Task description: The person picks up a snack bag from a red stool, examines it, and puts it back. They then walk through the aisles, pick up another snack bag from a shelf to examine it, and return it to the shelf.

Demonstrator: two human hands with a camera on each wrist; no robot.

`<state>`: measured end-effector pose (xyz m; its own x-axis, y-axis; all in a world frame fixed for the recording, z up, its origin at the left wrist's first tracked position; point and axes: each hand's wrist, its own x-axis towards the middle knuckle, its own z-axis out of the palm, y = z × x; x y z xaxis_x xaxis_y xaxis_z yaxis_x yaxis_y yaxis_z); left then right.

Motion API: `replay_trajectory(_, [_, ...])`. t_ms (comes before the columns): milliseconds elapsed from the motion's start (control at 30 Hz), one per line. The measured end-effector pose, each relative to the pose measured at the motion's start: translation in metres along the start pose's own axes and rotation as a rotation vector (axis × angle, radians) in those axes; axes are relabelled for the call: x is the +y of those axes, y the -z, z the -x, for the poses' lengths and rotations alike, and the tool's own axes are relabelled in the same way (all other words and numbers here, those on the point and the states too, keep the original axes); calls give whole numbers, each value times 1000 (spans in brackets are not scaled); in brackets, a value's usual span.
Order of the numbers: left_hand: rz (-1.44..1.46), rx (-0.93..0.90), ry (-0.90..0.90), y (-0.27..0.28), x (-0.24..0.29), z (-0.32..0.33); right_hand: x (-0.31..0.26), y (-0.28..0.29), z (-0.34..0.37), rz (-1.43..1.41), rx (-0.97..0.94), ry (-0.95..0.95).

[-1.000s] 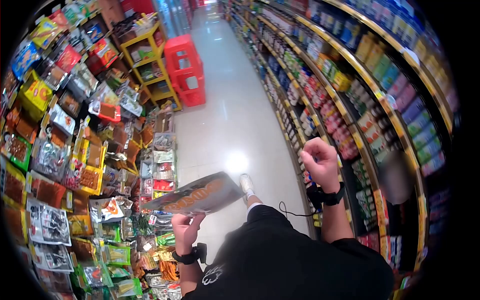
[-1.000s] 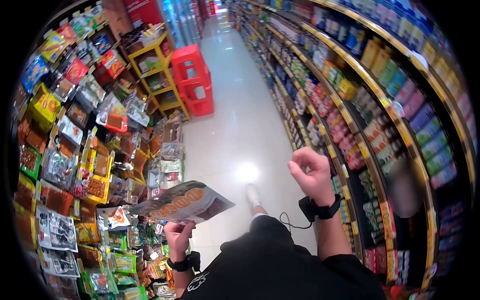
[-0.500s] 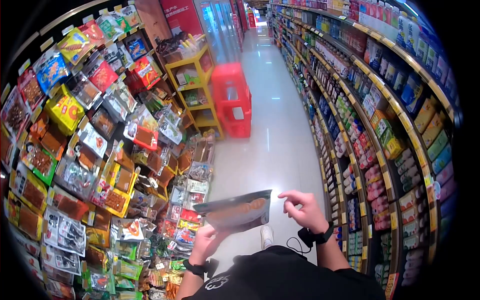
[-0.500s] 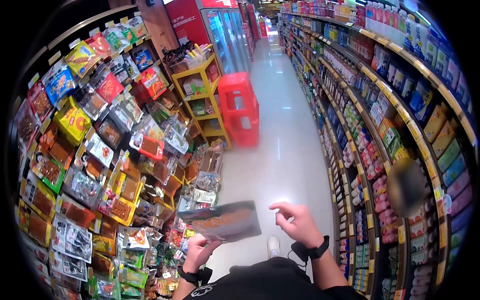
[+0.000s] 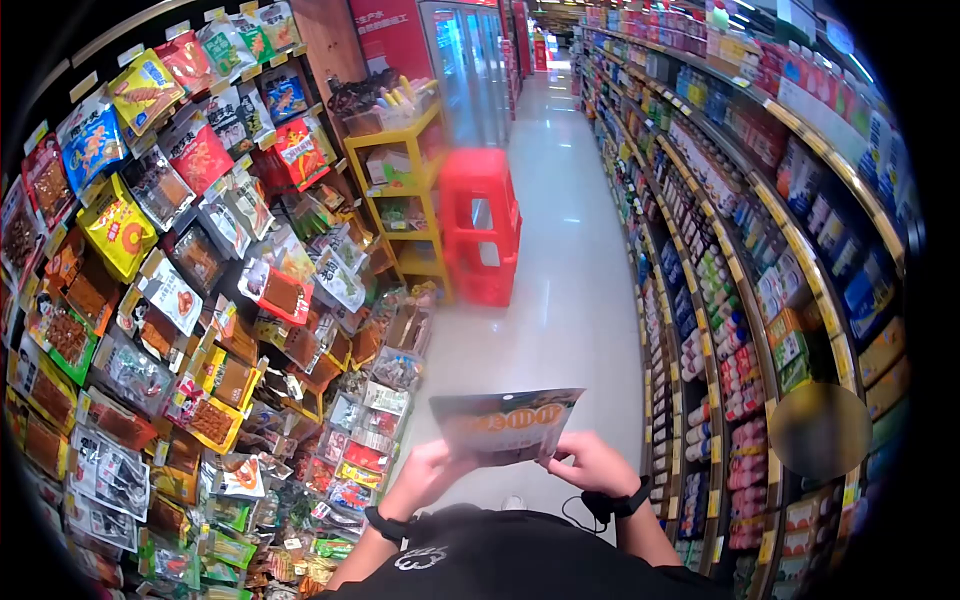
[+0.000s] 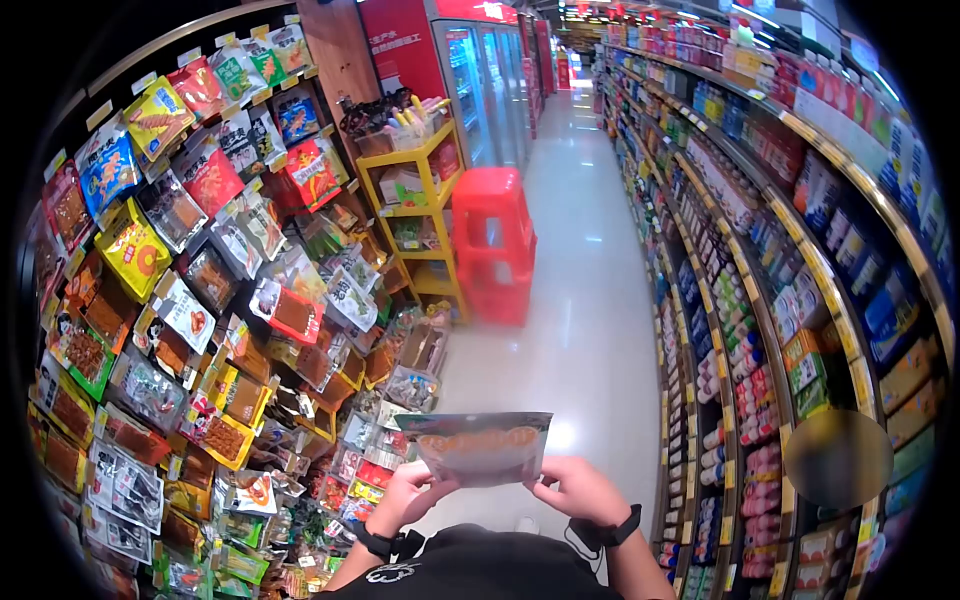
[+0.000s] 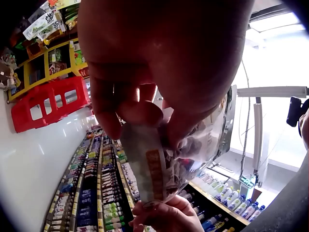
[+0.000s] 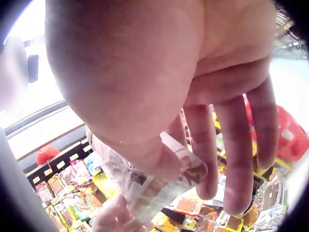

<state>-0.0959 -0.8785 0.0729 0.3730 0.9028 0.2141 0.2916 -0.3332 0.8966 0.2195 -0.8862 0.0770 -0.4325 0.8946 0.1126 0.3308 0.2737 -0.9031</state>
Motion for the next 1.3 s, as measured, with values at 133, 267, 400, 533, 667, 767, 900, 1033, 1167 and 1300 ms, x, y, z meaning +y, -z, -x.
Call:
replay_trajectory(133, [157, 67, 211, 9, -23, -8, 25, -4, -38, 72, -107, -64])
replay_trajectory(267, [126, 113, 410, 28, -81, -20, 34, -11, -88, 53, -215, -89])
replay_trajectory(400, [193, 139, 471, 55, -112, -47, 44, -16, -150, 63, -284, -144])
replay_trajectory(533, [75, 139, 346, 96, -151, -87, 36, -13, -219, 127, -296, -111])
replay_trajectory(667, [131, 88, 343, 146, -163, -128, 40, -12, -288, 200, -330, -124])
replay_trajectory(767, [86, 76, 311, 173, -197, -150, 43, -12, -339, 205, -343, -100])
replay_trajectory(900, [65, 366, 128, 191, -224, -168, 36, -19, -399, 293, -342, -48])
replay_trajectory(1033, [-185, 325, 132, 230, -223, -188, 24, -30, -432, 250, -308, -35])
replay_trajectory(1167, [20, 418, 134, 241, -218, -210, 31, -27, -457, 193, -296, 5])
replay_trajectory(1300, [164, 417, 270, 226, -267, -232, 49, -15, -485, 128, -257, 10])
